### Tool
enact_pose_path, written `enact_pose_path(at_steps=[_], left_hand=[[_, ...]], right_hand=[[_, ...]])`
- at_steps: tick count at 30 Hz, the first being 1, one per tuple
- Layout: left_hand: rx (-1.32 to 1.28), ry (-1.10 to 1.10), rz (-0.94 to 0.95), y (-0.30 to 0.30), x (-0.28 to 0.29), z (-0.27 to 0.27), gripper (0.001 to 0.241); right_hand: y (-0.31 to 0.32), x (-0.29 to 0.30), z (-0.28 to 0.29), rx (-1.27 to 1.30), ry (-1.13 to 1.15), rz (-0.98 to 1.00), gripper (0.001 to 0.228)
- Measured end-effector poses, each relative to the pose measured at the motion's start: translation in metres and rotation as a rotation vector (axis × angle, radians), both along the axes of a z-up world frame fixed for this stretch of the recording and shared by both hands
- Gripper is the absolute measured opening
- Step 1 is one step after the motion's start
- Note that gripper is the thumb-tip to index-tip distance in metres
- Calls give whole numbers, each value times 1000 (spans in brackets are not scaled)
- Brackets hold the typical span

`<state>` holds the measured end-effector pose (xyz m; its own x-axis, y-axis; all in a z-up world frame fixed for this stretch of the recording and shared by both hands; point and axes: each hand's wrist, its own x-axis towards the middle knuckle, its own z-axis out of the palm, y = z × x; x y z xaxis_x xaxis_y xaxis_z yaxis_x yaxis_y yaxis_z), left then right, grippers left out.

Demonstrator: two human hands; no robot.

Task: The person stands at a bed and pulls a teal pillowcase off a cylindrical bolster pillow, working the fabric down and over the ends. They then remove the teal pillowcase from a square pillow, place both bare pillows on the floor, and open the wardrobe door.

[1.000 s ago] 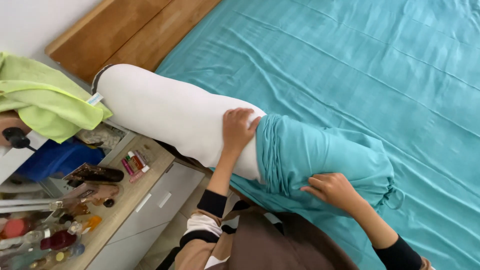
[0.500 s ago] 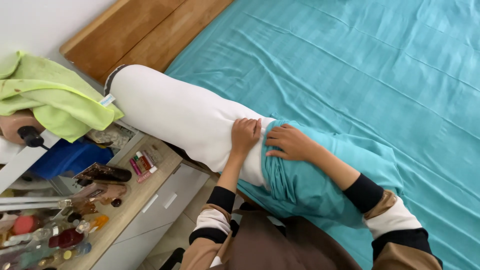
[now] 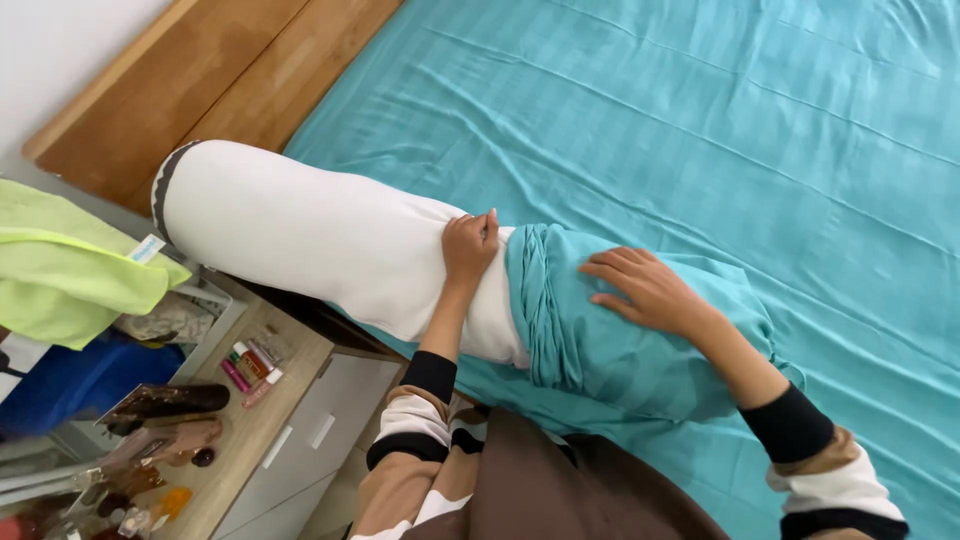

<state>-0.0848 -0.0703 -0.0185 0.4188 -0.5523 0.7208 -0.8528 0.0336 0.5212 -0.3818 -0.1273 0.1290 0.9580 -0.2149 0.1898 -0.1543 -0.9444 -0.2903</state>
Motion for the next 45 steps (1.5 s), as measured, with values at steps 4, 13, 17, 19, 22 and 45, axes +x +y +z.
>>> enact_pose_path(at_steps=[4, 13, 17, 19, 22, 45], left_hand=[[40, 48, 4, 6, 3, -4, 41], [6, -103, -23, 19, 4, 10, 37], [-34, -78, -39, 23, 15, 5, 35], [-57, -72, -54, 15, 23, 6, 33], [-87, -36, -41, 9, 16, 13, 35], [470, 287, -95, -20, 35, 60, 45]], right_hand=[[-11, 73, -19, -225, -57, 272, 66], [-4, 100, -60, -93, 62, 379, 34], [10, 29, -34, 35, -9, 269, 39], [18, -12, -24, 64, 14, 204, 40], [42, -58, -13, 65, 163, 114, 38], [35, -28, 31, -33, -155, -85, 38]])
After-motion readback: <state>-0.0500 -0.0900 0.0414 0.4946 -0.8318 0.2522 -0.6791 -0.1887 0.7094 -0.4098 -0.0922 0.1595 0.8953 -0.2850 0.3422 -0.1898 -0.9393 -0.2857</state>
